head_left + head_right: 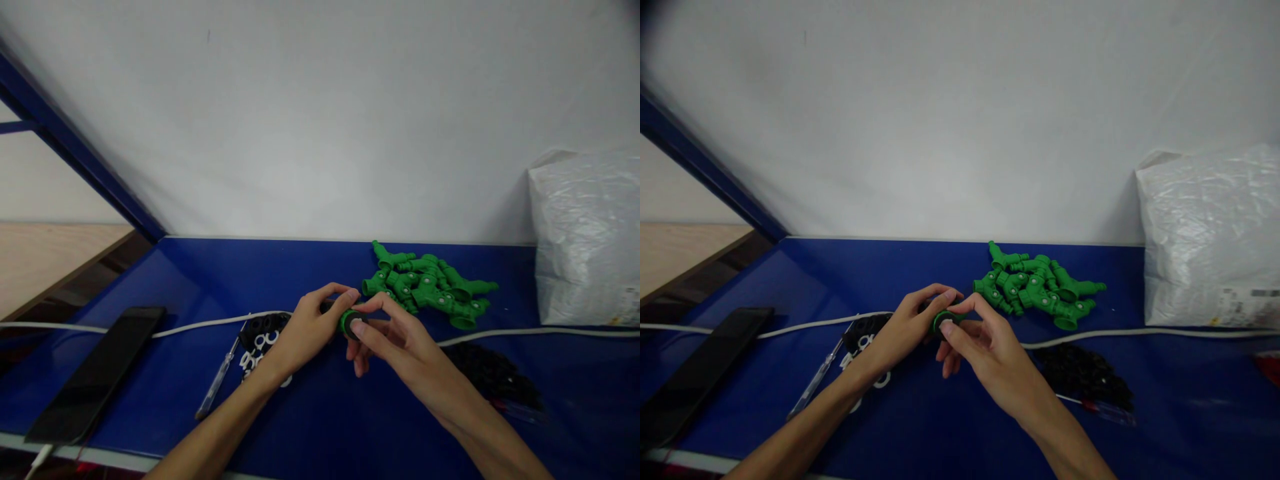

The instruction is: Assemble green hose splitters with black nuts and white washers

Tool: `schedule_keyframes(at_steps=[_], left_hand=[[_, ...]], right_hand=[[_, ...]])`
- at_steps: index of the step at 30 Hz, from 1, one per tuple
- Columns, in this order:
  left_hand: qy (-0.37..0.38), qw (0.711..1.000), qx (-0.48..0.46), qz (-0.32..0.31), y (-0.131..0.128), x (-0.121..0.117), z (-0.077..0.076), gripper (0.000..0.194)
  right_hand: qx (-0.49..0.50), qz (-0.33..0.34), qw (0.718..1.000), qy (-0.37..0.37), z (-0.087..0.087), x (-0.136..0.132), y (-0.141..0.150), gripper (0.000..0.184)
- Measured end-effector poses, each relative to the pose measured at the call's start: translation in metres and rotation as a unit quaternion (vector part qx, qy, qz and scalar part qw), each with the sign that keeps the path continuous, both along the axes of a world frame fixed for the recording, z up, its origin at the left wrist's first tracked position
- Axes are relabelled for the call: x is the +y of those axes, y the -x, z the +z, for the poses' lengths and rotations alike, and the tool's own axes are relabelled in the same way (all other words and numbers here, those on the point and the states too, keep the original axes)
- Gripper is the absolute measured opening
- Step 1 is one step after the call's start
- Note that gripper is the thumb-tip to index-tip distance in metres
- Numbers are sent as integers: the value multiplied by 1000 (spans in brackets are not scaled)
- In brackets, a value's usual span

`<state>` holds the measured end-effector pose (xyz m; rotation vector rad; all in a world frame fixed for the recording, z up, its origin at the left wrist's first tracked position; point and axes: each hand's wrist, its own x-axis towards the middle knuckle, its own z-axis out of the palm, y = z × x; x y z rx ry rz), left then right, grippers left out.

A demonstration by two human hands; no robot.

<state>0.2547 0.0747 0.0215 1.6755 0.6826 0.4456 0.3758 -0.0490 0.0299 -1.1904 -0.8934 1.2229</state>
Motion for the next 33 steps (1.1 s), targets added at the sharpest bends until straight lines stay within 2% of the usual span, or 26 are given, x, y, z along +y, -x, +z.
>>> schedule_keyframes(at_steps=[15,20,27,33], left_hand=[[-21,1000,-10,15,-1,-2,-1,46],[14,996,-69,52,-3,-3,-1,41],[76,992,-58,84,-2,-7,2,33],[115,989,-86,41,-3,-11,-1,39]], right_hand=[[-13,-30,999,-1,1,1,2,31],[-35,-78,996,-22,2,1,3,33],[-70,-96,992,-29,-3,5,2,40],[-102,-104,989,-26,-3,5,4,40]])
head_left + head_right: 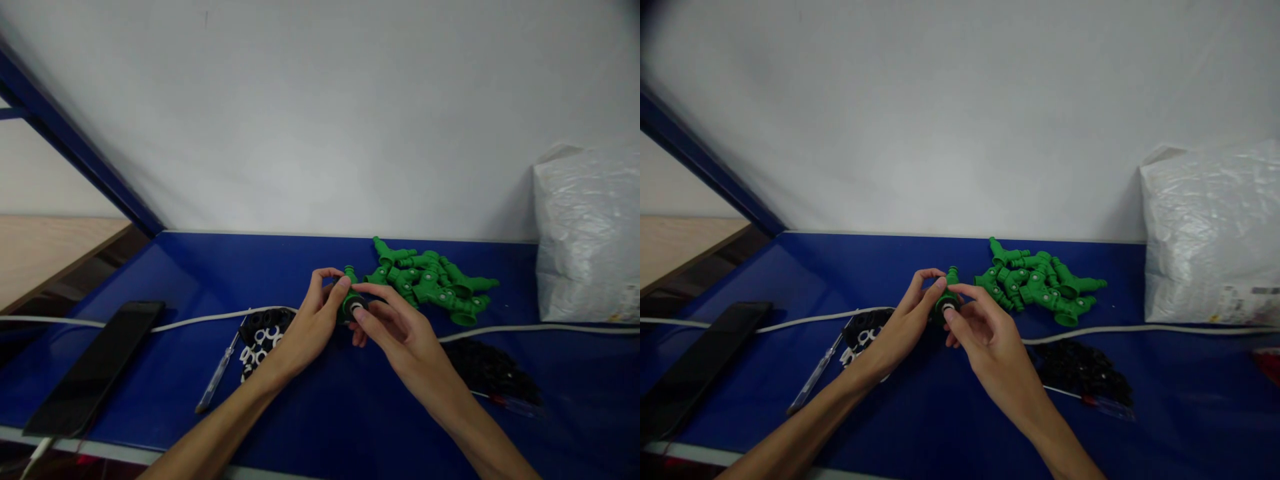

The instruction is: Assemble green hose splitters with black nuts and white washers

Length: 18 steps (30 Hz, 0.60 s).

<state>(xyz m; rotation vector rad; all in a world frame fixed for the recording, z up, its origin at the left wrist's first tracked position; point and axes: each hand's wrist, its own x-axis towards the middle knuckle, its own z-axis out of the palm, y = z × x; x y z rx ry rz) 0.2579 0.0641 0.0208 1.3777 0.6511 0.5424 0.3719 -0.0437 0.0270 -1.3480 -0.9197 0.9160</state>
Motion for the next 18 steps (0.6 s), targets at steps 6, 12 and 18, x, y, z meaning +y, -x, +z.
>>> schedule_keyframes(at_steps=[6,12,18], left_hand=[[51,998,-4,22,-2,-1,-3,49],[60,997,31,29,-1,0,-4,68],[36,999,32,22,0,-3,-3,59]], right_hand=[[-15,-13,1000,-9,-1,0,-1,36],[-17,-12,1000,-8,0,0,-1,34],[-20,1,1000,-16,0,-1,-2,29]])
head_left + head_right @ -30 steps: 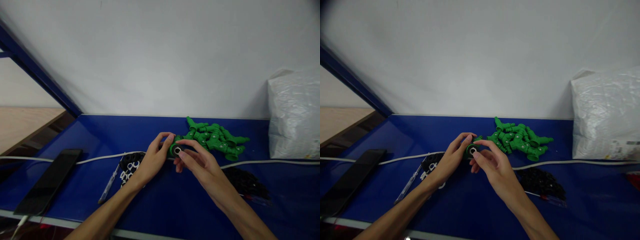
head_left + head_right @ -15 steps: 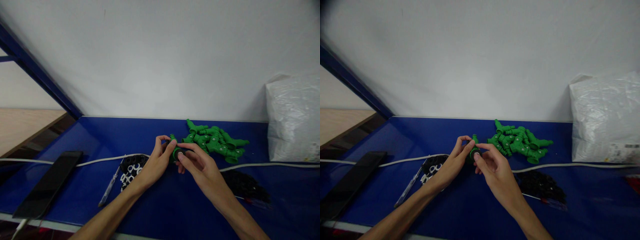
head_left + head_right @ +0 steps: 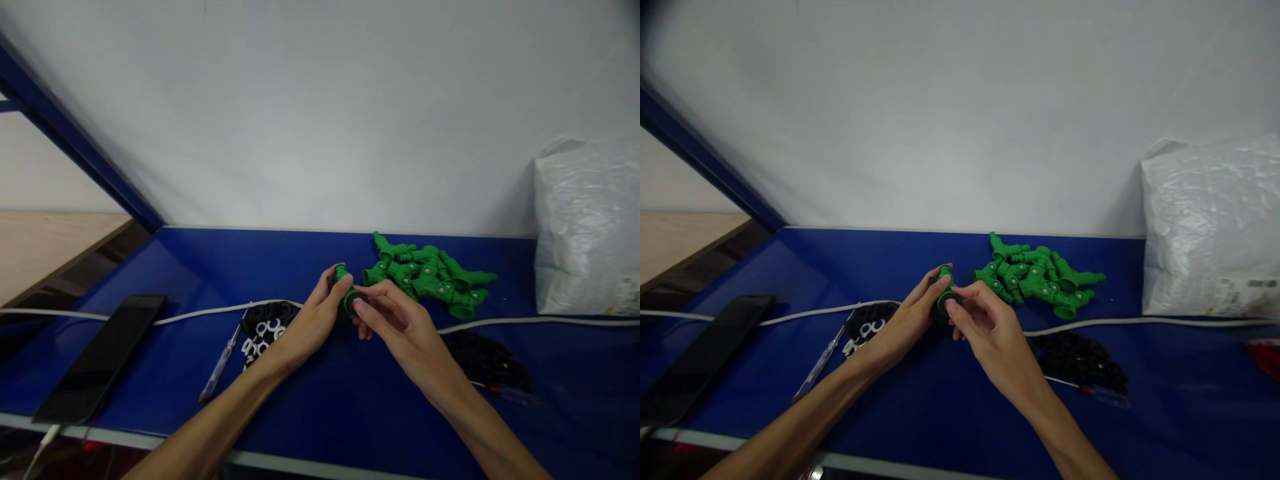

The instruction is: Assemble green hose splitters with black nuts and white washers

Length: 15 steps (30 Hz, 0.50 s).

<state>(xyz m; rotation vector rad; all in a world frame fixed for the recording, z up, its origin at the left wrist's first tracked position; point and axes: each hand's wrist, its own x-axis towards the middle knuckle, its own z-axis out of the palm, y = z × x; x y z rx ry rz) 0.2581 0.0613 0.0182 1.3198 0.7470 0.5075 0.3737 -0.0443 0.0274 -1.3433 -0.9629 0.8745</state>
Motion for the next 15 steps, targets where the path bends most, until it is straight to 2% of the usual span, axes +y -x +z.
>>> schedule_keyframes(at_steps=[9,15], left_hand=[[-26,999,20,-3,2,1,-1,63],[35,997,-67,23,-3,1,-7,64]], right_hand=[[-3,-3,1000,9,0,-1,0,29],[56,-9,998,23,-4,2,3,37]])
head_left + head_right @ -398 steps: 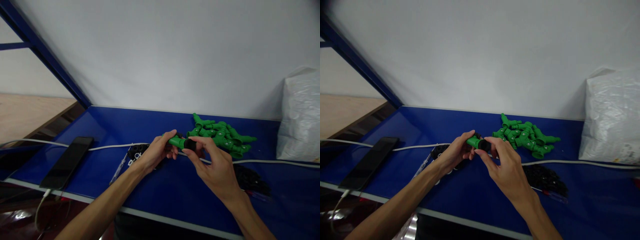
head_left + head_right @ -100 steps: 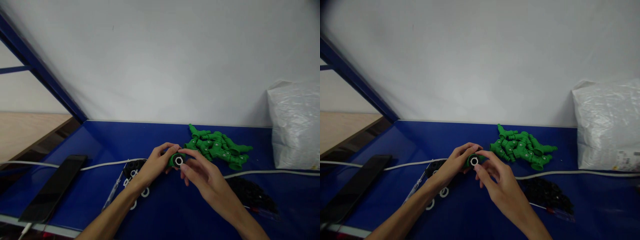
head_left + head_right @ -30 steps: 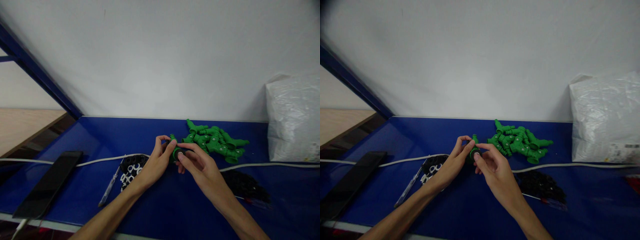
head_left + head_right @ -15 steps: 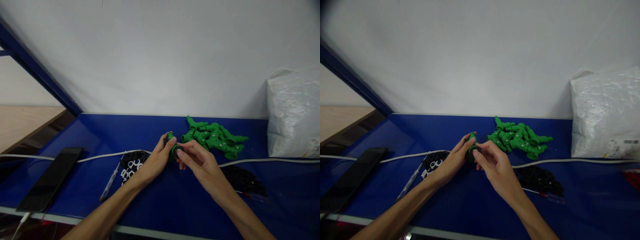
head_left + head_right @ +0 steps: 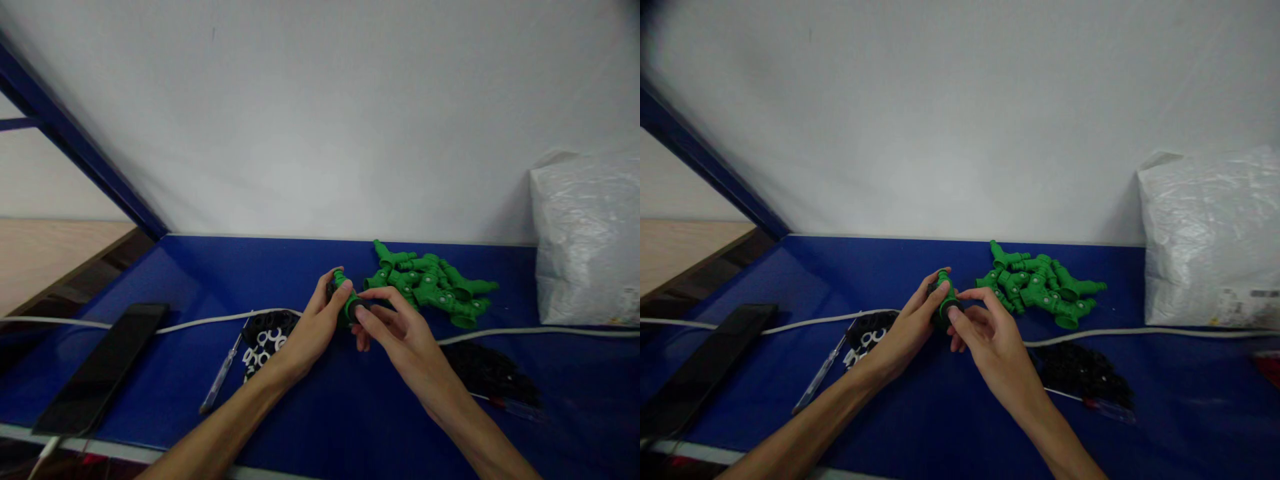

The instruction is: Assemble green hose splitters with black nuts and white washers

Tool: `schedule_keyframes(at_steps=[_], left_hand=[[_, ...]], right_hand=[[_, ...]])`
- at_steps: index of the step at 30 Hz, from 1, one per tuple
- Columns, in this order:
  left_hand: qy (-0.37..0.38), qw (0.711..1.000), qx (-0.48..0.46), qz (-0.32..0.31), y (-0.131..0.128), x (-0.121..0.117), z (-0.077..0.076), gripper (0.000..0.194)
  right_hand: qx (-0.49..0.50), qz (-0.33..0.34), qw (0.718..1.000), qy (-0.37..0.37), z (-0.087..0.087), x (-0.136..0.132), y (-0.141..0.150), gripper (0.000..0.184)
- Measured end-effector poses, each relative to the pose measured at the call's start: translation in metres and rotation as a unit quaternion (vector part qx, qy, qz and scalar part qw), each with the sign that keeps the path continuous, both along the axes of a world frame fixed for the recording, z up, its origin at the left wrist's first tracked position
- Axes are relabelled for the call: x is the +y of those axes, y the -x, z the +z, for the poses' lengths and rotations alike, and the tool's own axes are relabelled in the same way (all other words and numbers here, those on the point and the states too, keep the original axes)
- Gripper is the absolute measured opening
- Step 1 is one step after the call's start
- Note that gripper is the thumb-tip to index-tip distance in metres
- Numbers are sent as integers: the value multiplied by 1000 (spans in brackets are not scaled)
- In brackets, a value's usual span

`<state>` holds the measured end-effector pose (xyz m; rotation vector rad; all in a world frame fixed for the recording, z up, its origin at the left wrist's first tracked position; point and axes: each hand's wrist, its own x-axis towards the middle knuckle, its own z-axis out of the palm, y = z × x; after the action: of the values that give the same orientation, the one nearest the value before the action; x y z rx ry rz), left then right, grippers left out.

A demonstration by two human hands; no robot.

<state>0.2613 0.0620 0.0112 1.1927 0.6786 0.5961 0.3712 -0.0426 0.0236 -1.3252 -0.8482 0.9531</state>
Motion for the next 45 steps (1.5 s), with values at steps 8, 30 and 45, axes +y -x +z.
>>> schedule_keyframes(at_steps=[8,30,45], left_hand=[[-1,997,-75,-1,-2,0,-3,55],[12,994,-69,-88,4,13,3,40],[-34,992,-56,-106,5,14,-1,37]], right_hand=[[11,-25,999,-24,2,-2,-1,41],[-73,-59,995,-30,-2,0,-8,31],[-72,-49,996,-20,-3,-4,-9,24]])
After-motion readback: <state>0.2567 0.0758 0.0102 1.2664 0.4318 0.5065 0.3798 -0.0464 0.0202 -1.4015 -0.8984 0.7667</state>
